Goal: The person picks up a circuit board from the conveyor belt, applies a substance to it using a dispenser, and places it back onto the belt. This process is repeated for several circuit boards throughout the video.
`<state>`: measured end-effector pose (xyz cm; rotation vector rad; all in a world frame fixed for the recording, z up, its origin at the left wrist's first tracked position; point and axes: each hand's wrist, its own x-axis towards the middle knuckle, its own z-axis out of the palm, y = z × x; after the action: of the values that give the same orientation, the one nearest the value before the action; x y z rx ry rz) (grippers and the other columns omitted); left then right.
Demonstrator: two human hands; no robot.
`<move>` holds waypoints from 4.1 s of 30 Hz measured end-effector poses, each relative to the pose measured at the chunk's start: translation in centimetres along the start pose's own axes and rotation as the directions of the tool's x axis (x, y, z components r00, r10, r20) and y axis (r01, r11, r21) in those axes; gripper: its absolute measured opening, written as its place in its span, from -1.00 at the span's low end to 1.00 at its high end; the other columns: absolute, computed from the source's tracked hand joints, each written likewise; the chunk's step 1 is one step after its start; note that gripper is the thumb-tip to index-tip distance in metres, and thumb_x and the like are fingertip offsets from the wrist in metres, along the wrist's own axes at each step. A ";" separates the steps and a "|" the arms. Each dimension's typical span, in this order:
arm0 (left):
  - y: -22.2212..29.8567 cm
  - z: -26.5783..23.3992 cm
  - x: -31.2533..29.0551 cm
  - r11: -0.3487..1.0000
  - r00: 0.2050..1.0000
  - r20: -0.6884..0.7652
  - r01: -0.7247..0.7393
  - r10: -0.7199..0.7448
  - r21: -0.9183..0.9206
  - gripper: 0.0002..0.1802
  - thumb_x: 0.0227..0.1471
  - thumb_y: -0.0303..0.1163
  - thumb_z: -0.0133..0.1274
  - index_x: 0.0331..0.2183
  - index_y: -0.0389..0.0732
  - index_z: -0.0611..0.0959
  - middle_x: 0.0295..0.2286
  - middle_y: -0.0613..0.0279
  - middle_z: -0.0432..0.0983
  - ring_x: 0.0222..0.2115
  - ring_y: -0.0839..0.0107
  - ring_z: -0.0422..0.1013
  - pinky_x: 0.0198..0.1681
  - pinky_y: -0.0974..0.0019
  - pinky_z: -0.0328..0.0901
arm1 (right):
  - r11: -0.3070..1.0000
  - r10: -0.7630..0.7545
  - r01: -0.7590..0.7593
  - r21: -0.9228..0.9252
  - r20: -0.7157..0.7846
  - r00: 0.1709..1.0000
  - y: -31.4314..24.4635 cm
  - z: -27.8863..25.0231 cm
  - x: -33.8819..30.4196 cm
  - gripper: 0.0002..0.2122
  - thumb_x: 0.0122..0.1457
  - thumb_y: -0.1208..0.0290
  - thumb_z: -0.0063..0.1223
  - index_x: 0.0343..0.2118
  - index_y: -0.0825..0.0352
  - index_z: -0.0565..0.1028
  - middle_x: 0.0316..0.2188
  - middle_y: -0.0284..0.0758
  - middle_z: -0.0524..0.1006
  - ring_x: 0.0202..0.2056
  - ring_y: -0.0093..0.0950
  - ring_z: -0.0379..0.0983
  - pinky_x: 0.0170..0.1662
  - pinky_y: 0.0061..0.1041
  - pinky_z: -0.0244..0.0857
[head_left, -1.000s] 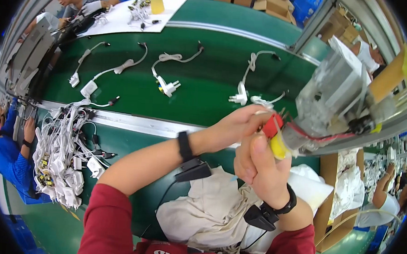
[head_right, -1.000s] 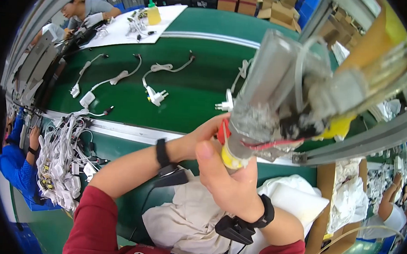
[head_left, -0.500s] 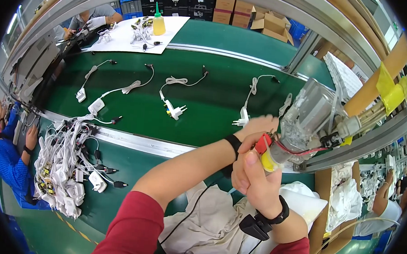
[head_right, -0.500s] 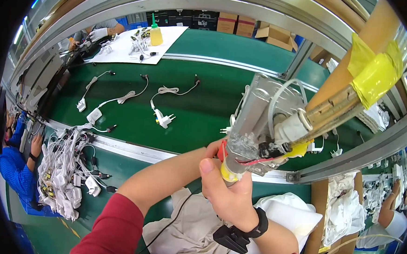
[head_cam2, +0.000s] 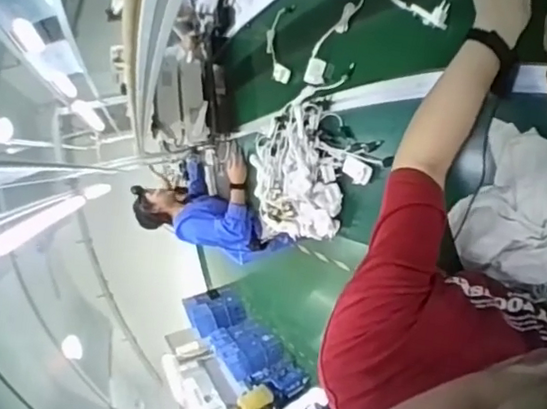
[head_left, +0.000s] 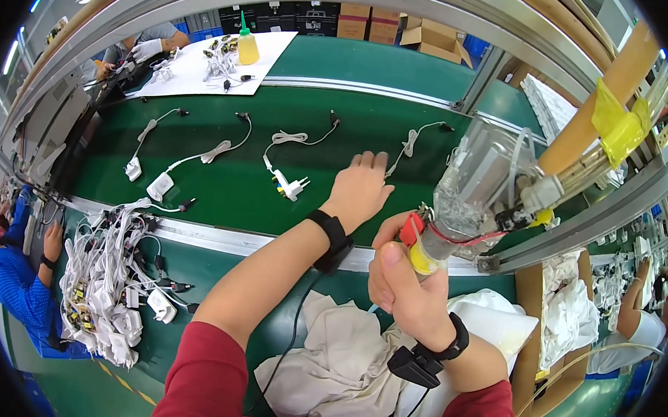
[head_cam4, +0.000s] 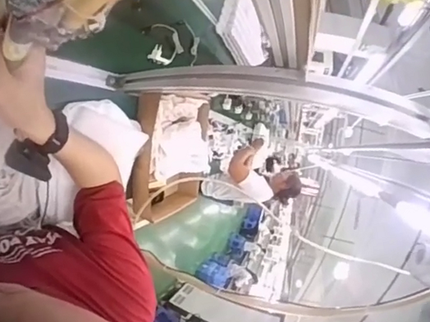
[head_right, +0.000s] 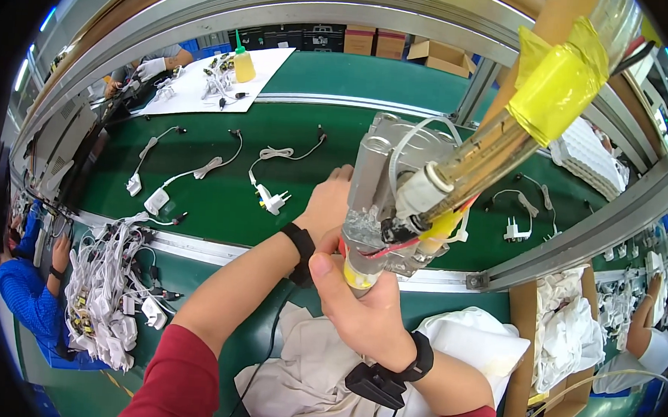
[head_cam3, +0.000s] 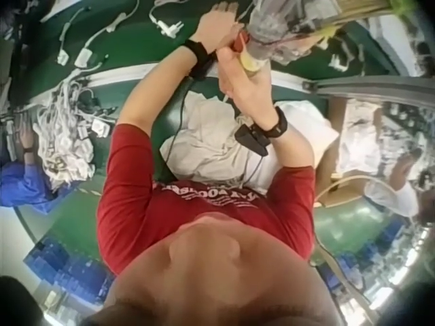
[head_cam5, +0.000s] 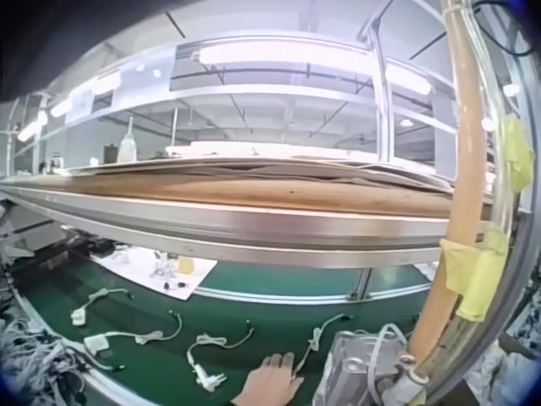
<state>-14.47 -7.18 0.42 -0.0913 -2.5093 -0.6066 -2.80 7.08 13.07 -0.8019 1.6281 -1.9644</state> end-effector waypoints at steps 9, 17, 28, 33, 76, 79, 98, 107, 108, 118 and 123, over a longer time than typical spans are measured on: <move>-1.6 -3.6 -0.2 0.733 0.787 0.573 0.526 -0.229 -0.430 -0.67 -0.09 -0.27 0.04 -0.30 -0.28 0.45 -0.45 0.19 0.45 -0.39 0.37 0.45 -0.44 0.34 0.34 | 1.000 0.010 -0.009 0.023 -0.028 1.000 -0.4 0.4 0.2 -0.81 0.24 0.31 -0.18 -0.32 0.34 0.22 -0.79 -0.50 0.14 -0.79 -0.72 0.03 -0.74 -0.69 -0.06; 2.5 -8.4 -13.5 -0.276 0.615 0.786 0.748 -0.054 -0.604 -0.65 0.10 -0.28 -0.05 -0.10 -0.20 0.32 -0.23 0.22 0.44 -0.22 0.51 0.42 -0.57 0.61 0.17 | 1.000 -0.023 0.023 -0.009 -0.087 0.996 -0.5 0.2 1.2 -0.80 0.24 0.29 -0.16 -0.31 0.33 0.24 -0.79 -0.51 0.15 -0.80 -0.74 0.00 -0.75 -0.70 -0.09; 6.0 -10.5 -17.4 -0.284 0.716 0.688 0.688 0.119 -0.668 -0.50 0.12 -0.58 -0.18 0.08 -0.10 0.14 0.00 0.10 0.26 0.00 0.33 0.29 -0.16 0.26 0.41 | 0.985 -0.039 0.065 0.158 -0.160 0.986 0.2 1.5 1.9 -0.85 0.17 0.39 -0.01 -0.39 0.32 0.30 -0.70 -0.58 0.28 -0.71 -0.83 0.08 -0.68 -0.74 -0.10; 4.8 -11.3 -17.8 -0.284 0.739 0.660 0.667 0.137 -0.689 -0.46 0.11 -0.60 -0.19 0.11 -0.09 0.11 0.04 0.11 0.22 0.02 0.32 0.26 -0.09 0.21 0.40 | 0.990 -0.124 0.132 0.056 -0.129 0.984 1.3 2.8 2.2 -0.82 0.20 0.29 -0.09 -0.34 0.30 0.26 -0.76 -0.53 0.19 -0.76 -0.77 0.03 -0.71 -0.72 -0.10; 0.1 -15.3 -18.6 -0.611 0.750 0.660 0.540 0.037 -0.579 -0.55 0.17 -0.45 -0.27 0.11 -0.19 0.16 0.00 0.09 0.25 0.01 0.26 0.28 0.00 0.09 0.32 | 0.988 -0.156 0.156 -0.009 0.022 0.987 1.3 8.4 3.0 -0.66 0.22 0.05 -0.19 -0.27 0.28 0.17 -0.83 -0.49 0.13 -0.83 -0.70 -0.03 -0.77 -0.66 -0.14; 0.2 -15.5 -18.5 -0.666 0.753 0.654 0.525 0.073 -0.530 -0.53 0.18 -0.41 -0.29 0.12 -0.19 0.12 0.01 0.07 0.24 0.01 0.23 0.29 0.05 0.05 0.26 | 0.982 -0.190 0.191 -0.010 0.050 0.981 1.7 8.6 2.9 -0.66 0.22 0.04 -0.18 -0.29 0.27 0.16 -0.83 -0.49 0.13 -0.83 -0.70 -0.02 -0.77 -0.66 -0.13; -0.2 -15.9 -18.9 -0.687 0.755 0.648 0.524 0.101 -0.503 -0.52 0.18 -0.38 -0.31 0.12 -0.21 0.10 0.02 0.03 0.22 0.00 0.20 0.29 0.10 0.01 0.20 | 0.998 -0.064 0.064 0.024 0.015 0.998 1.1 9.3 2.3 -0.66 0.22 0.09 -0.16 -0.28 0.32 0.16 -0.82 -0.48 0.14 -0.83 -0.70 0.00 -0.76 -0.67 -0.09; 0.9 -15.6 -9.4 -0.097 0.943 0.278 0.299 0.180 -0.949 -0.51 0.09 -0.38 -0.09 0.07 -0.18 0.26 -0.07 0.23 0.32 -0.01 0.40 0.26 -0.01 0.31 0.22 | 0.996 -0.077 0.074 0.040 0.067 0.995 0.1 9.8 1.6 -0.68 0.24 0.18 -0.16 -0.23 0.39 0.18 -0.80 -0.49 0.14 -0.82 -0.71 0.01 -0.75 -0.68 -0.08; 1.2 -15.1 -7.6 -0.090 0.949 0.260 0.279 0.177 -0.956 -0.51 0.09 -0.38 -0.09 0.07 -0.18 0.26 -0.07 0.23 0.32 -0.01 0.40 0.26 -0.01 0.31 0.22 | 0.996 -0.069 0.066 0.052 0.054 0.996 -0.2 10.0 1.4 -0.70 0.25 0.19 -0.17 -0.24 0.38 0.18 -0.80 -0.49 0.13 -0.82 -0.71 0.00 -0.75 -0.68 -0.08; -2.1 4.9 -2.8 0.492 0.965 -0.171 -0.250 0.199 -0.834 -0.61 -0.17 -0.35 0.03 -0.25 -0.33 0.39 -0.35 -0.08 0.33 -0.30 0.12 0.33 -0.28 0.28 0.30 | 1.000 -0.007 0.006 0.026 0.048 0.999 -0.8 9.3 0.9 -0.77 0.25 0.25 -0.17 -0.26 0.34 0.21 -0.79 -0.48 0.12 -0.81 -0.71 -0.02 -0.74 -0.68 -0.07; 1.8 -13.2 -6.1 0.888 0.987 -0.121 -0.151 0.108 -0.435 -0.65 -0.12 -0.22 0.02 -0.43 -0.34 0.40 -0.39 -0.04 0.33 -0.31 0.12 0.33 -0.37 0.27 0.33 | 1.000 -0.004 0.003 0.003 0.025 1.000 -1.1 8.8 0.8 -0.77 0.24 0.26 -0.16 -0.26 0.34 0.21 -0.79 -0.48 0.13 -0.80 -0.71 -0.01 -0.74 -0.68 -0.06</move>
<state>-2.37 -10.98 7.70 -0.3877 -2.2085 -1.0911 2.68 0.49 15.40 -0.8257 1.6102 -1.9507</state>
